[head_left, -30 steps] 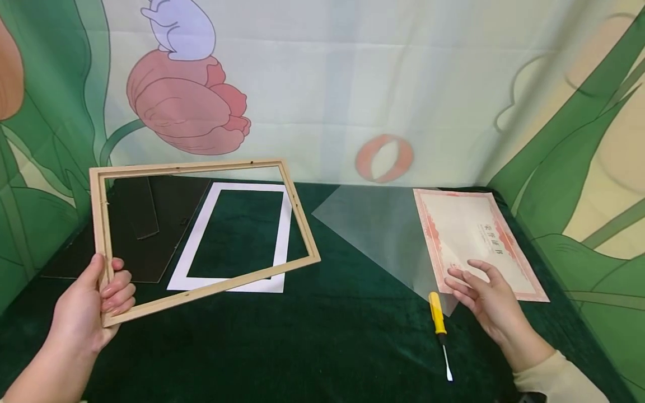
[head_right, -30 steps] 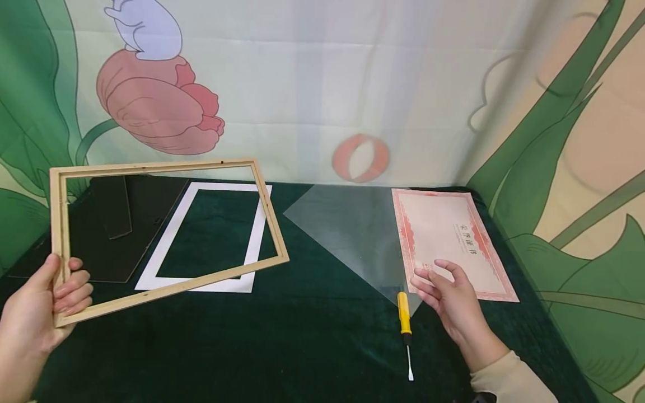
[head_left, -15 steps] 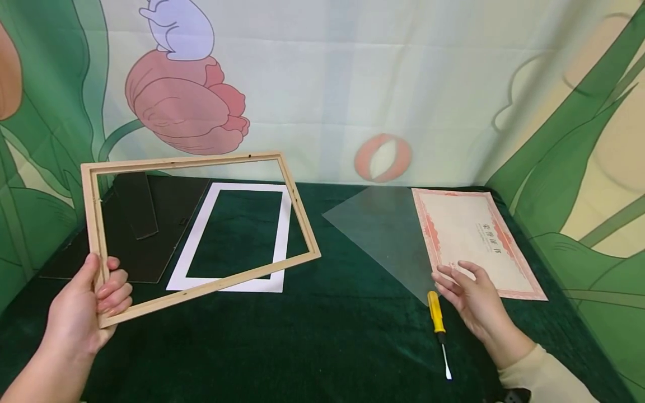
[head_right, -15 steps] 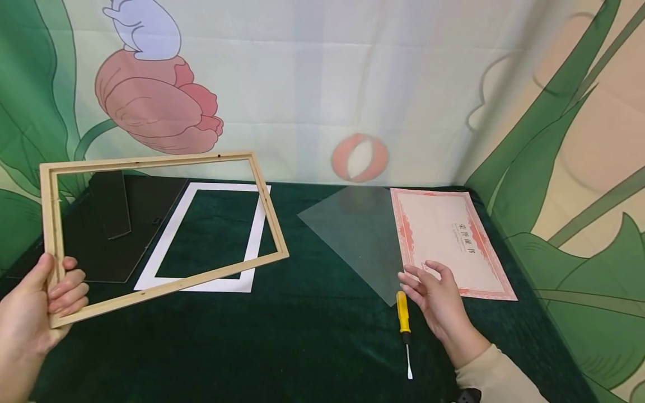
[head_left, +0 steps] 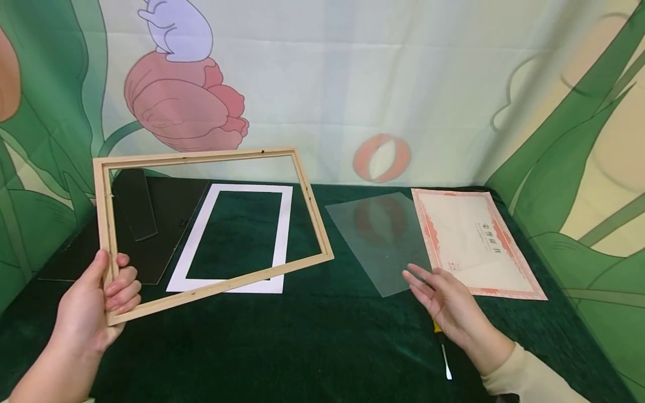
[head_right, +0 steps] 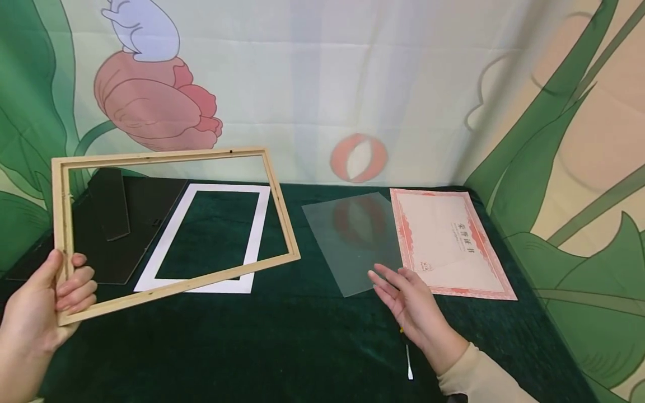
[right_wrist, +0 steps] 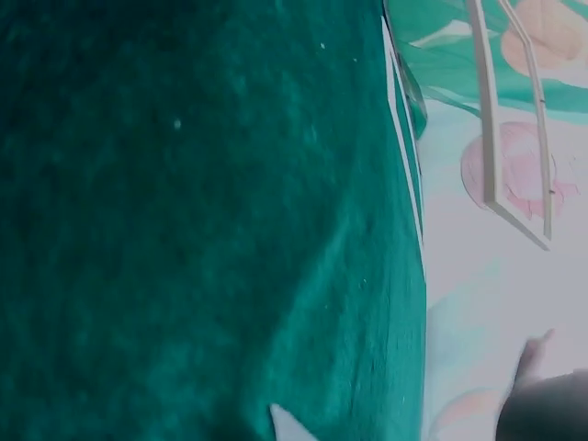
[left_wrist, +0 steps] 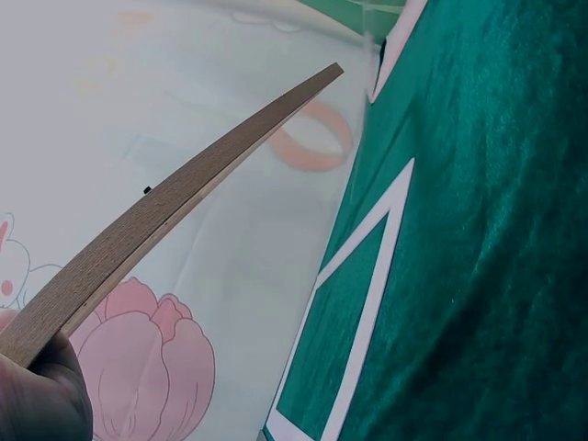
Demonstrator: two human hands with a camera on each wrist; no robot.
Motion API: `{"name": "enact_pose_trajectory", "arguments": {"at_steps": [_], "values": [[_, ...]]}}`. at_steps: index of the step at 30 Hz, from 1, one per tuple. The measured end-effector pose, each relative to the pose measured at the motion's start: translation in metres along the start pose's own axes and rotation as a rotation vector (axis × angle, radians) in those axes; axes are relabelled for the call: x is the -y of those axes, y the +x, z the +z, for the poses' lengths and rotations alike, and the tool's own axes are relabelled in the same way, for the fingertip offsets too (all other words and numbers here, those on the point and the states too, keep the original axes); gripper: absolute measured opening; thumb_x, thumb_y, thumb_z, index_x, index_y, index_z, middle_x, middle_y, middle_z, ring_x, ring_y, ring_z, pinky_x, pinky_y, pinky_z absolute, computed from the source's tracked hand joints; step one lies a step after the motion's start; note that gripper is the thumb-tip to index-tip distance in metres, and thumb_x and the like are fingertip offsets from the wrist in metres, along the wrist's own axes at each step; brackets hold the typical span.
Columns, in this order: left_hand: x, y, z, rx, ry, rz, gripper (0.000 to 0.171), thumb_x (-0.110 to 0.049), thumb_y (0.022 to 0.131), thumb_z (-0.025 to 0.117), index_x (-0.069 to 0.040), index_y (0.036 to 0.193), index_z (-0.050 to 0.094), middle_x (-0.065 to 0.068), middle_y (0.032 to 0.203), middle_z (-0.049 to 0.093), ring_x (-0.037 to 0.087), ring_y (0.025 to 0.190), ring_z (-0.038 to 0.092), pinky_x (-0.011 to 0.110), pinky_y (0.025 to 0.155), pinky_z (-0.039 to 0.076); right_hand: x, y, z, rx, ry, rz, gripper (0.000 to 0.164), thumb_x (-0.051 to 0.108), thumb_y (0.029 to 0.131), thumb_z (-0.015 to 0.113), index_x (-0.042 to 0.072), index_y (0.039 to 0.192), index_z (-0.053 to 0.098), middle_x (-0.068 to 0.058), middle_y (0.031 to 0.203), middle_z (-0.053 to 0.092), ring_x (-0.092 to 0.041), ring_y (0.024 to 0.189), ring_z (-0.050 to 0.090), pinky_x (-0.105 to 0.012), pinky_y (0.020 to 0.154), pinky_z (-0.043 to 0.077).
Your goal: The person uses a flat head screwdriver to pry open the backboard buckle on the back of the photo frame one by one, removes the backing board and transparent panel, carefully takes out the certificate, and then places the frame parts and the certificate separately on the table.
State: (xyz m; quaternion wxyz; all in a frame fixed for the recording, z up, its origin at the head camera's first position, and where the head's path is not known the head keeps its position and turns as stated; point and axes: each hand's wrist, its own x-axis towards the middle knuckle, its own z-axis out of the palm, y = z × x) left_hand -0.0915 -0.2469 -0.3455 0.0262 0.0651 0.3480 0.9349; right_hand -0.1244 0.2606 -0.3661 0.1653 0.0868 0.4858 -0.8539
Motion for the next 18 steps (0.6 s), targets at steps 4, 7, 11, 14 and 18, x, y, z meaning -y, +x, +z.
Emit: {"name": "enact_pose_trajectory", "arguments": {"at_steps": [4,7,11,14,18], "values": [[0.001,0.000,0.002,0.020,-0.026,-0.008,0.029,-0.032,0.101,0.035,-0.004,0.099,0.044,0.006,0.062,0.027,0.016,0.044,0.017,0.022,0.042,0.009,-0.011,0.003,0.007,0.021,-0.184,0.077,0.052,0.018,0.100,0.044,-0.003,0.136,0.013,-0.001,0.093,0.058,-0.004,0.078,0.058,-0.015,0.074,0.049],[0.002,0.001,0.003,0.026,-0.032,-0.014,0.029,-0.032,0.101,0.035,-0.004,0.099,0.044,0.006,0.062,0.027,0.016,0.044,0.018,0.022,0.042,0.009,-0.018,0.005,0.011,0.061,-0.201,0.118,0.050,0.019,0.101,0.040,-0.004,0.138,0.014,-0.001,0.090,0.058,-0.004,0.076,0.058,-0.015,0.071,0.049],[0.004,0.002,0.004,0.033,-0.042,-0.020,0.029,-0.032,0.101,0.035,-0.004,0.099,0.043,0.005,0.062,0.027,0.016,0.044,0.018,0.021,0.042,0.009,-0.024,0.009,0.019,0.106,-0.140,0.185,0.055,0.024,0.103,0.036,-0.003,0.143,0.012,-0.004,0.100,0.063,-0.009,0.086,0.062,-0.018,0.078,0.050],[0.005,0.003,0.004,0.036,-0.055,-0.028,0.029,-0.032,0.101,0.034,-0.004,0.100,0.043,0.005,0.062,0.026,0.015,0.044,0.019,0.021,0.042,0.010,-0.028,0.013,0.026,0.149,-0.130,0.247,0.060,0.030,0.103,0.034,-0.002,0.146,0.008,-0.005,0.103,0.065,-0.011,0.089,0.064,-0.020,0.079,0.050],[0.008,0.005,0.007,0.026,-0.042,-0.052,0.029,-0.033,0.101,0.035,-0.005,0.100,0.043,0.005,0.062,0.029,0.015,0.044,0.021,0.020,0.040,0.015,-0.034,0.021,0.033,0.202,-0.193,0.313,0.063,0.037,0.102,0.033,-0.002,0.146,0.010,-0.004,0.102,0.065,-0.011,0.086,0.064,-0.021,0.075,0.051]]}}
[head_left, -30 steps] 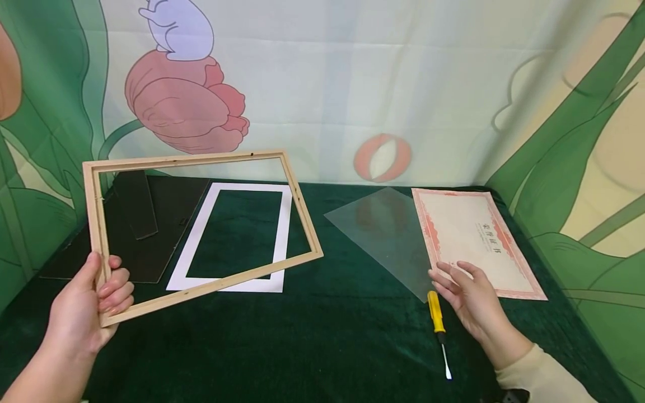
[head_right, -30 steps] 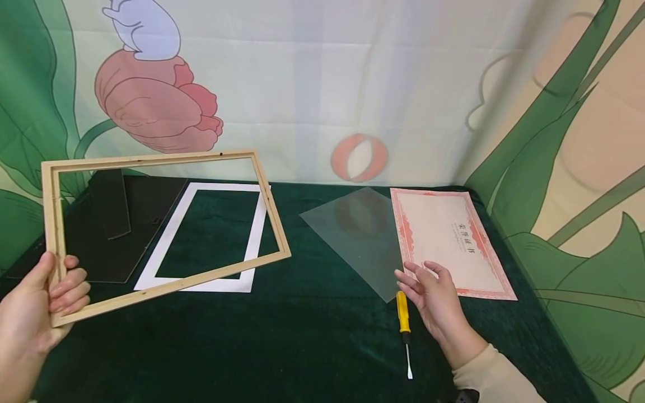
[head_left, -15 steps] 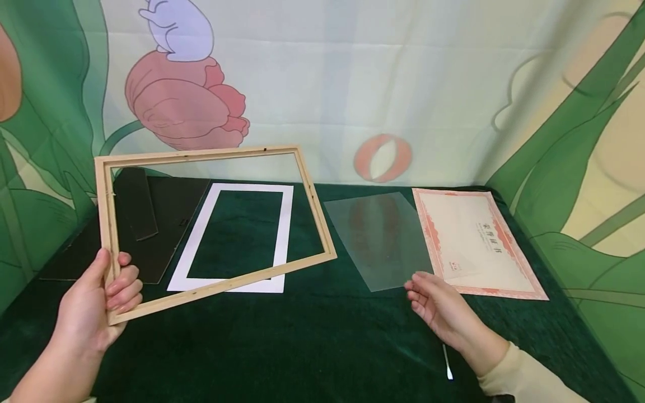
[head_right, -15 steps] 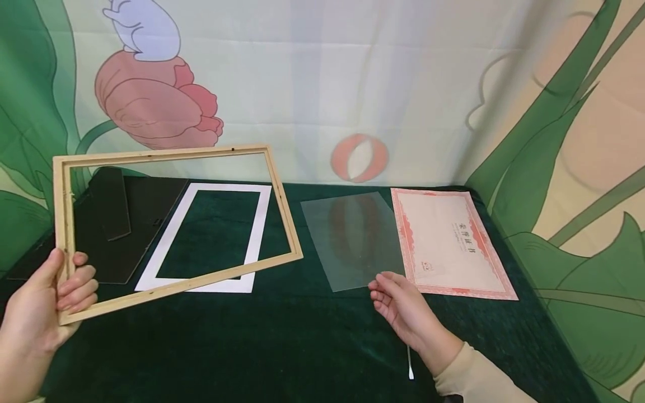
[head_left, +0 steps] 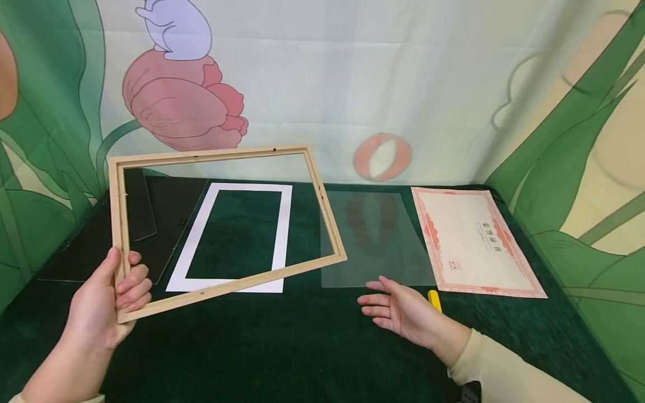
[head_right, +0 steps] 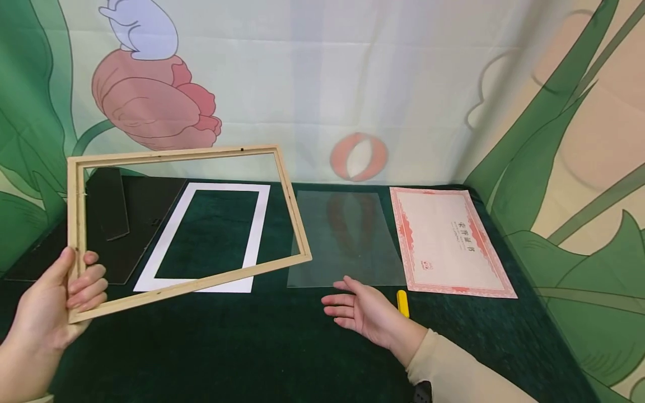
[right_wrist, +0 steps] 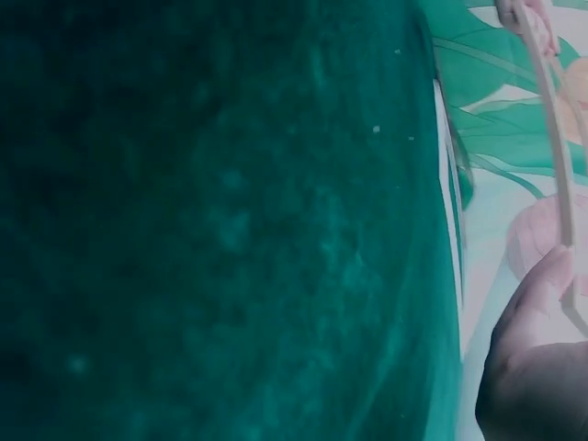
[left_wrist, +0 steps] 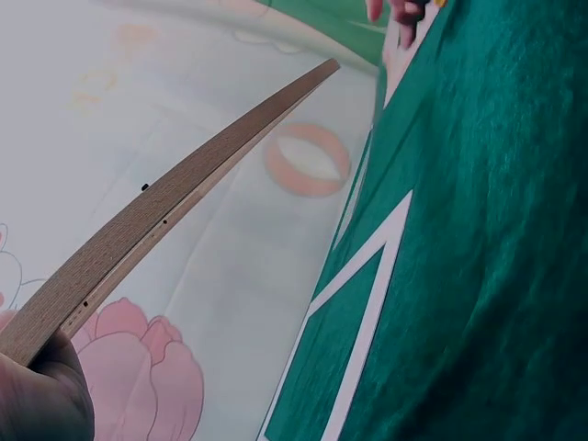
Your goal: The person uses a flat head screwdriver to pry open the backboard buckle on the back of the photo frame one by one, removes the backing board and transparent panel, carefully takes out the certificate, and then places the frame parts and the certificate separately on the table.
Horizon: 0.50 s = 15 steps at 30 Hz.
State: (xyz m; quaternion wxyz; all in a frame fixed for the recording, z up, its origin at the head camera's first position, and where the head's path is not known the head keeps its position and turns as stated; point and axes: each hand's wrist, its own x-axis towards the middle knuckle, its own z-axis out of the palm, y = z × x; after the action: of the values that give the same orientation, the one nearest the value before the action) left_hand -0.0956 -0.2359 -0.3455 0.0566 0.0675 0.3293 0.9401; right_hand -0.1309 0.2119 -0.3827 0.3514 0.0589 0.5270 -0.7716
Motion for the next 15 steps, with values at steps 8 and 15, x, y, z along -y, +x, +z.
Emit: {"name": "enact_pose_trajectory", "arguments": {"at_steps": [8,15], "values": [[0.016,0.007,0.006,0.032,0.056,-0.098,0.030,-0.036,0.101,0.034,-0.008,0.100,0.043,0.002,0.062,0.030,0.013,0.046,0.020,0.017,0.041,0.022,-0.002,0.013,0.003,-0.012,-0.097,0.090,0.066,0.045,0.100,0.031,-0.003,0.142,0.015,-0.005,0.101,0.065,-0.011,0.081,0.063,-0.020,0.068,0.051],[0.032,0.014,0.014,0.009,0.179,-0.175,0.030,-0.039,0.099,0.036,-0.010,0.101,0.040,-0.001,0.060,0.038,0.011,0.044,0.027,0.015,0.041,0.030,-0.003,0.010,-0.001,0.018,-0.137,0.106,0.082,0.061,0.095,0.024,-0.006,0.142,0.017,-0.009,0.109,0.065,-0.015,0.090,0.065,-0.022,0.072,0.051]]}}
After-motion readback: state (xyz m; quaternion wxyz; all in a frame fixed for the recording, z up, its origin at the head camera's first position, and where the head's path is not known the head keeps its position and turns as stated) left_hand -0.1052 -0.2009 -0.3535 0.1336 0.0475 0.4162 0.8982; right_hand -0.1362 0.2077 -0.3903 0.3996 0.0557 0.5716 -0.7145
